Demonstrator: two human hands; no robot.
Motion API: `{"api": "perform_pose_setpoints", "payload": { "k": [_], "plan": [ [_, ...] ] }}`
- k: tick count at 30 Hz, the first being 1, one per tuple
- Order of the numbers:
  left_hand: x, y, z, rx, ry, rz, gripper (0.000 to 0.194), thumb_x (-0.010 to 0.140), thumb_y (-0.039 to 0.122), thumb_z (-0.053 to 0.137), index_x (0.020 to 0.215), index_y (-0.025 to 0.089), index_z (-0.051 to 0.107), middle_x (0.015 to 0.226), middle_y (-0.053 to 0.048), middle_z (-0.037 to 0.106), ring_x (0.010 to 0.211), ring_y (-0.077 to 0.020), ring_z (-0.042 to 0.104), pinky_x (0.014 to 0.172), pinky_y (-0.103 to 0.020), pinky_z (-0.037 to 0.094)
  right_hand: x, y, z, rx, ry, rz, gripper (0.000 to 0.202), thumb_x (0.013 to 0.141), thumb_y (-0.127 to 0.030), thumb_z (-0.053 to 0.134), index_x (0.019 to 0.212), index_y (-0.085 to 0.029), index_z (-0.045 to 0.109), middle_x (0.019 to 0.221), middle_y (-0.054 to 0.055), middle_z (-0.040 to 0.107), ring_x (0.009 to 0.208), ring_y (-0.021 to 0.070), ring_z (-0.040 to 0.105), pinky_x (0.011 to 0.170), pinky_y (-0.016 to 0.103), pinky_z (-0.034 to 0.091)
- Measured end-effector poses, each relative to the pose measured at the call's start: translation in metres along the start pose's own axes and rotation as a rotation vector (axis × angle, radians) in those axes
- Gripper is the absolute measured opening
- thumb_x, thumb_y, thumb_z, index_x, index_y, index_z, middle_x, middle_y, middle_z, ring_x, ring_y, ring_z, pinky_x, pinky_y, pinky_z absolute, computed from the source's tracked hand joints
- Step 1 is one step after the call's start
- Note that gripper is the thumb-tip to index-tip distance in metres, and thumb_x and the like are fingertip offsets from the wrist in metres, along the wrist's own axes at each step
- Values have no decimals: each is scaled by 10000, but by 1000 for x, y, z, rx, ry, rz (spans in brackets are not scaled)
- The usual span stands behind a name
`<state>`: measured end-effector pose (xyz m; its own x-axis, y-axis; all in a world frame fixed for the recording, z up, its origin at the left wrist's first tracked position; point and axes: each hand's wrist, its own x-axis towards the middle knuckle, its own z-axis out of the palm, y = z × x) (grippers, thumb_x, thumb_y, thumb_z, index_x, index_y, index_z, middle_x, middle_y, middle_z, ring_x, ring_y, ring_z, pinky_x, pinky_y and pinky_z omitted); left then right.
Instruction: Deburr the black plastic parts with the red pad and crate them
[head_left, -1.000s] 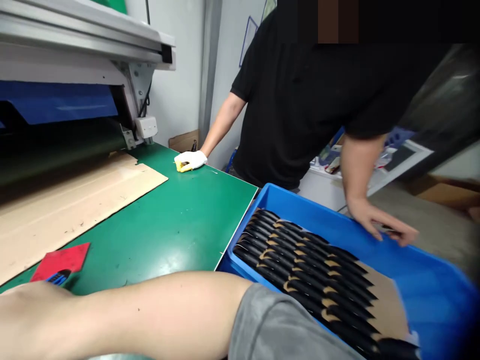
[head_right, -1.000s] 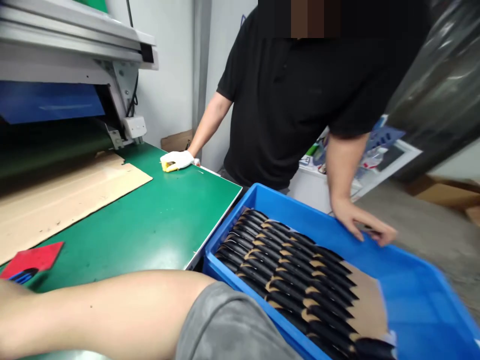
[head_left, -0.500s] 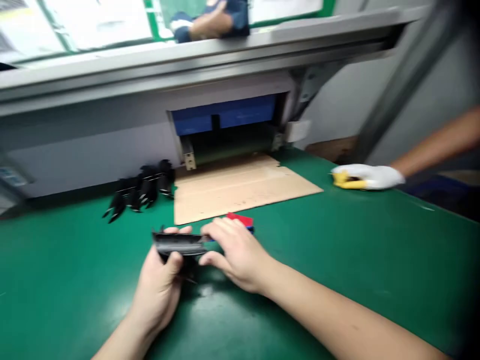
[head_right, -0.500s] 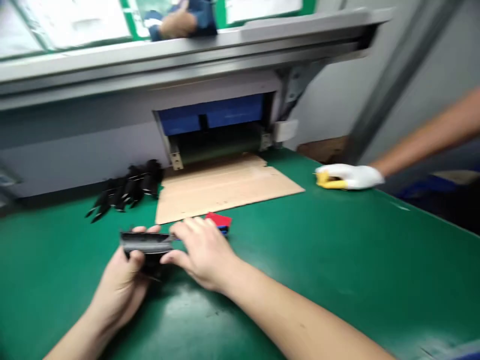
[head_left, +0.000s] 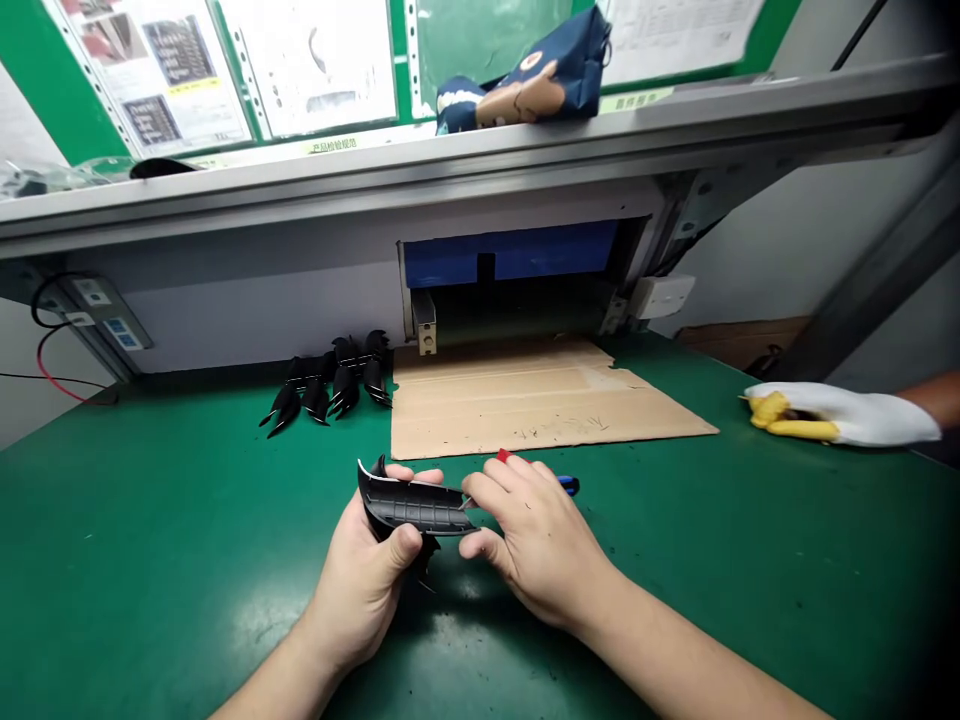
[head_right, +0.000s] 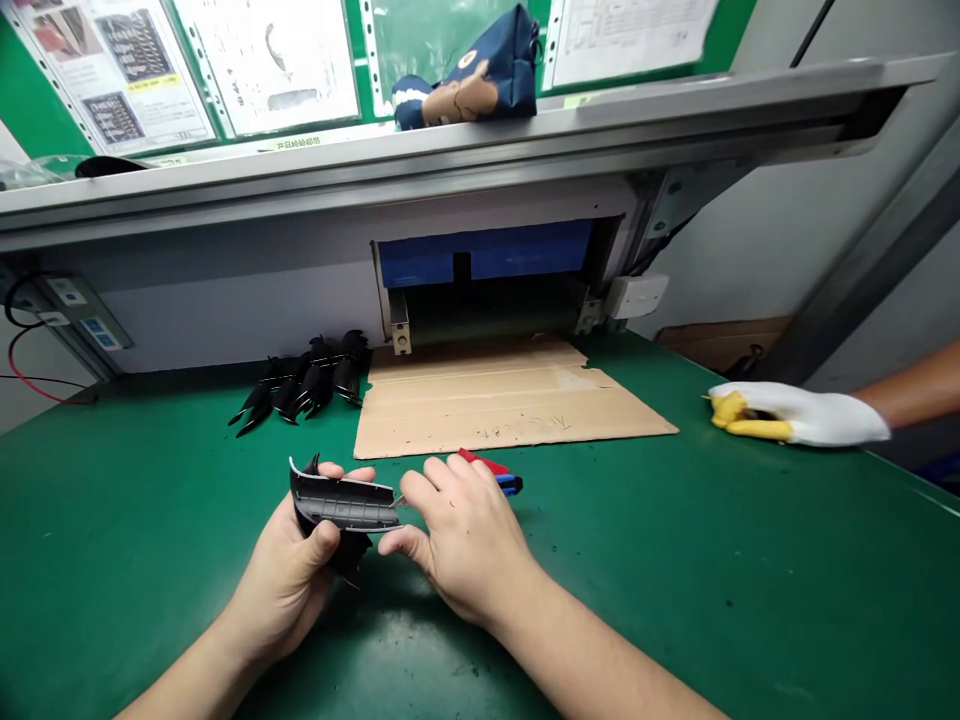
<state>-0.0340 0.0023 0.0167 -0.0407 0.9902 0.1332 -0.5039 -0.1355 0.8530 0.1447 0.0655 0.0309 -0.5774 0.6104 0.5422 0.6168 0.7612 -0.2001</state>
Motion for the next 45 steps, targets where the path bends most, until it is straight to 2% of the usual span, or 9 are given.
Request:
{"api": "perform_pose_setpoints", "payload": {
  "k": [15,19,22,27,30,35,37,42,45],
  "plan": [
    [3,2,-13,151,-125,21,453,808,363,703,1166,221,465,1253,-110,549,1112,-248,554,959,-340,450,-5,2,6,18,8,-51,807,865,-764,-60,656,-181,457,601,4,492,543,167,399,553,288,217],
    [3,3,-13,161,-109,28,442,798,326,718,1155,207,485,1245,-122,554,1106,-257,556,955,-348,454,-6,2,5,134,-59,-38,770,887,-770,10,641,-177,435,592,0,498,537,157,426,544,279,250],
    [1,4,-7,86,-85,31,440,779,311,741,1136,221,500,1223,-104,572,1081,-242,574,942,-334,465,-6,-1,4,303,-62,9,753,867,-807,51,635,-180,398,596,-3,478,558,158,448,531,262,277],
    [-3,5,3,-102,-35,-21,483,711,286,804,1101,222,527,1197,-92,587,1077,-257,588,927,-333,479,-4,-12,4,496,46,83,778,822,-857,93,804,-185,485,793,41,537,703,195,490,603,279,375],
    [-4,4,3,-140,-26,-38,489,705,289,810,1101,222,531,1200,-89,587,1085,-251,584,922,-316,480,-4,-17,5,504,61,106,769,815,-857,66,736,-189,440,739,32,502,666,190,459,573,278,354],
    [-4,7,2,-127,-71,-34,479,721,278,799,1116,238,531,1184,-65,597,1026,-203,603,886,-275,494,-1,-5,-1,746,-185,-2,724,844,-848,139,606,-187,314,582,-27,351,527,131,362,496,243,287],
    [-2,9,4,-142,-27,-33,492,723,301,797,1132,240,530,1223,-66,578,1060,-199,587,897,-262,488,0,-1,-5,818,-194,5,714,840,-852,156,611,-192,304,565,-40,308,502,121,316,470,236,261],
    [2,12,10,-236,168,2,440,782,324,744,1157,263,523,1371,-49,472,1141,-197,544,936,-274,468,-1,-14,0,543,-41,43,691,850,-836,294,728,-179,470,708,17,498,654,178,443,588,280,352],
    [1,10,14,-280,209,-14,466,779,326,749,1174,265,511,1378,-52,468,1154,-205,537,947,-294,458,-6,-27,11,316,-65,30,715,916,-768,160,866,-175,555,831,64,543,751,229,469,671,347,370]
  ]
}}
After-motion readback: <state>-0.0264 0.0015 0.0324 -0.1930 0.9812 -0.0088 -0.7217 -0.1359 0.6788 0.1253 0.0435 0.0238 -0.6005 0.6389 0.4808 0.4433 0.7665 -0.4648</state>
